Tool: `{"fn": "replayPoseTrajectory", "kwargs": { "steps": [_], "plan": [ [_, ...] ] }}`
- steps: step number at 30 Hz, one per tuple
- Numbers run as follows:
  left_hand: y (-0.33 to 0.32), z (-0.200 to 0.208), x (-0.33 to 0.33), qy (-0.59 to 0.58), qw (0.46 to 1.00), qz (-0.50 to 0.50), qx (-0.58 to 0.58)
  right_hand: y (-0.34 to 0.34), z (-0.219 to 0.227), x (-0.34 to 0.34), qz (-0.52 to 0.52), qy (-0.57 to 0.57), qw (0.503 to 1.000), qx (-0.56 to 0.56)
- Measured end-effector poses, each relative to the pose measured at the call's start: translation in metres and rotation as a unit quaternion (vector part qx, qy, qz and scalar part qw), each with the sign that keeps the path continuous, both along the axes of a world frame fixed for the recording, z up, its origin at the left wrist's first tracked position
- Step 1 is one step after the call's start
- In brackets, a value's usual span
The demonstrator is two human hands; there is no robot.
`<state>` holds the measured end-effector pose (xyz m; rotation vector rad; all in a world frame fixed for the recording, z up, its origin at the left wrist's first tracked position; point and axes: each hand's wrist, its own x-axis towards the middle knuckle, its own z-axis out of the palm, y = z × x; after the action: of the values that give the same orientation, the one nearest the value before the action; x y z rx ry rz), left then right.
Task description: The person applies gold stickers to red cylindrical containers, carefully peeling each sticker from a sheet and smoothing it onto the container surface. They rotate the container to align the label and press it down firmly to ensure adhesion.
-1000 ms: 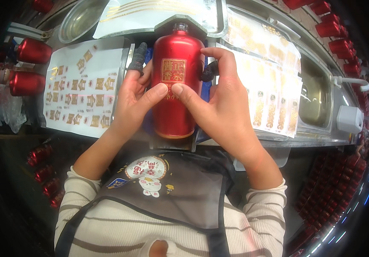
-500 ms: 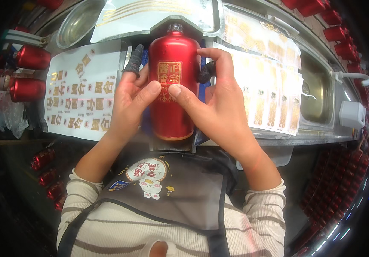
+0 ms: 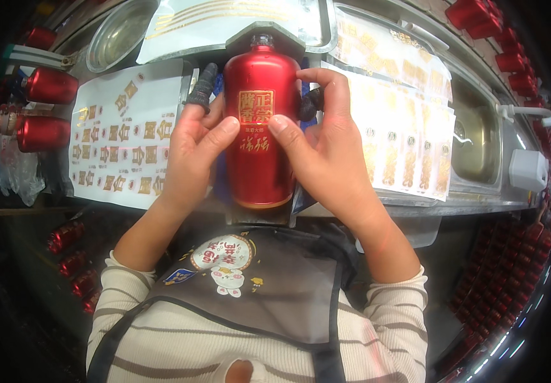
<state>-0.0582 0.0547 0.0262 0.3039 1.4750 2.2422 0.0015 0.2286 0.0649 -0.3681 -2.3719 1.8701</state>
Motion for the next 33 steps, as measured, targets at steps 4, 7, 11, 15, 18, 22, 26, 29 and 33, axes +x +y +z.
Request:
{"fn": "replayPoseTrajectory", "kwargs": {
  "steps": [4,7,11,15,18,22,26,29,33],
  "plan": [
    [-0.001,0.002,-0.004,0.0,1.0,0.006,0.016,0.008,-0.007,-0.002,0.007,0.028,0.999,-0.025],
    [0.001,0.0,-0.007,0.021,1.0,0.014,-0.018,0.011,-0.011,-0.003,0.001,0.029,0.999,-0.042],
    [0.003,-0.004,-0.004,0.032,0.998,0.028,-0.039,0.0,-0.003,-0.009,-0.026,0.019,0.998,-0.051],
    [0.004,-0.003,-0.005,0.043,0.998,0.029,-0.023,0.002,-0.013,-0.013,-0.024,0.038,0.999,-0.026],
    [0.003,0.0,-0.008,0.047,0.998,0.022,-0.029,0.002,-0.013,-0.013,-0.023,0.039,0.999,-0.011],
    [0.002,0.0,-0.006,0.021,0.999,0.024,-0.015,0.001,-0.009,-0.01,-0.026,0.027,0.999,-0.032],
    [-0.001,-0.005,-0.008,-0.017,0.999,0.021,0.019,0.004,-0.015,-0.01,-0.026,0.048,0.992,-0.109],
    [0.0,-0.008,-0.004,0.025,0.999,0.016,-0.013,0.003,-0.014,-0.008,-0.022,0.041,0.994,-0.101],
    [0.004,-0.002,-0.001,0.04,0.998,0.026,-0.036,-0.001,-0.012,-0.007,-0.021,0.041,0.997,-0.067]
  ]
}}
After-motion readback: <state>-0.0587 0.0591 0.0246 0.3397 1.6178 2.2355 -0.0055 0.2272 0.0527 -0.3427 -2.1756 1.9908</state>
